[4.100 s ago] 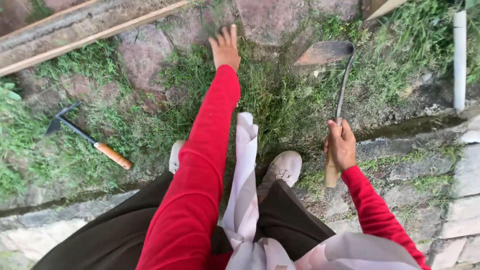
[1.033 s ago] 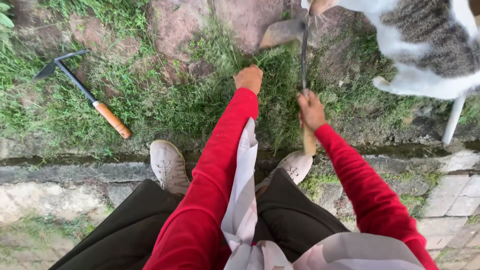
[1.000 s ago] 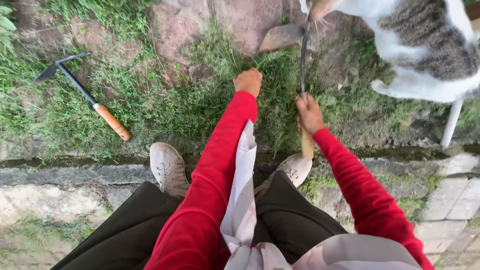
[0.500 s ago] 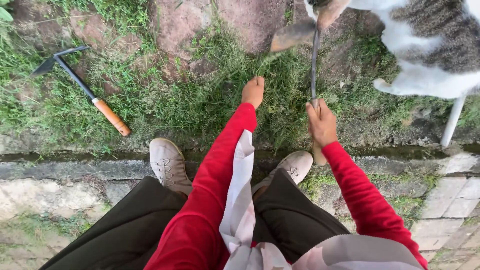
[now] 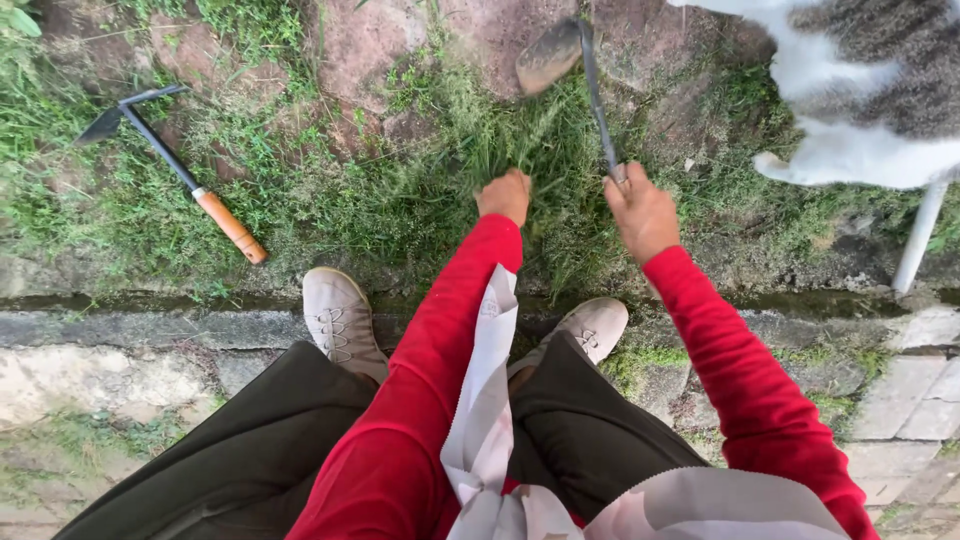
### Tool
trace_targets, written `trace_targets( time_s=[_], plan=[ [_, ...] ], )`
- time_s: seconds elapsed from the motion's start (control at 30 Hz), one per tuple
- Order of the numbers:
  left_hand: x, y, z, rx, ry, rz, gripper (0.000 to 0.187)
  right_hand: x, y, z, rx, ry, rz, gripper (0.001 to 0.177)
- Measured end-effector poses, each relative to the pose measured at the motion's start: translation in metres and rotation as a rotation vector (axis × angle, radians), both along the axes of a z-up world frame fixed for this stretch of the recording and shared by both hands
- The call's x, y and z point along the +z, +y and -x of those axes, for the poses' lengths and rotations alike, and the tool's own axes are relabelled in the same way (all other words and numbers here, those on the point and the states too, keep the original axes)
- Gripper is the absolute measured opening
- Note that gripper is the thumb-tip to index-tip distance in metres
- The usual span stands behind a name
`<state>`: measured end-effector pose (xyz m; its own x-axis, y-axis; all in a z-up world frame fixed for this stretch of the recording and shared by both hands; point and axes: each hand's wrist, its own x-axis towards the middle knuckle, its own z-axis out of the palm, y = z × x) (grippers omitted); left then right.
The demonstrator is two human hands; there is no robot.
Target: Weeding grass from between stone pavers using a hand hoe.
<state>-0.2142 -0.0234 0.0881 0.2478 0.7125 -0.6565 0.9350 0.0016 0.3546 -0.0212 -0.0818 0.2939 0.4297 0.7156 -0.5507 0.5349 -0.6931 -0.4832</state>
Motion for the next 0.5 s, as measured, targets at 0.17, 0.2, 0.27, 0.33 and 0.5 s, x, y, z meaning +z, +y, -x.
trace_targets(
  time_s=[0.17, 0.2, 0.27, 0.33, 0.5],
  plan=[
    [0.015, -0.030, 0.021, -0.179, 0.129, -0.094, 0.034, -0.015, -0.012, -0.005, 0.127, -0.204, -0.067, 0.028],
    [0.015, -0.028, 0.023, -0.194, 0.118, -0.170, 0.030, -0.013, -0.012, -0.004, 0.126, -0.208, -0.070, 0.027],
    [0.037, -0.012, 0.024, -0.206, 0.112, -0.253, 0.026, -0.001, -0.004, -0.004, 0.127, -0.209, -0.080, 0.026],
    [0.080, 0.010, 0.026, -0.113, -0.006, -0.320, 0.042, 0.018, 0.006, -0.003, 0.066, -0.080, -0.076, 0.026],
    [0.145, 0.055, 0.044, -0.054, -0.223, -0.437, 0.051, -0.010, -0.012, 0.010, -0.044, 0.034, -0.030, 0.025]
  ],
)
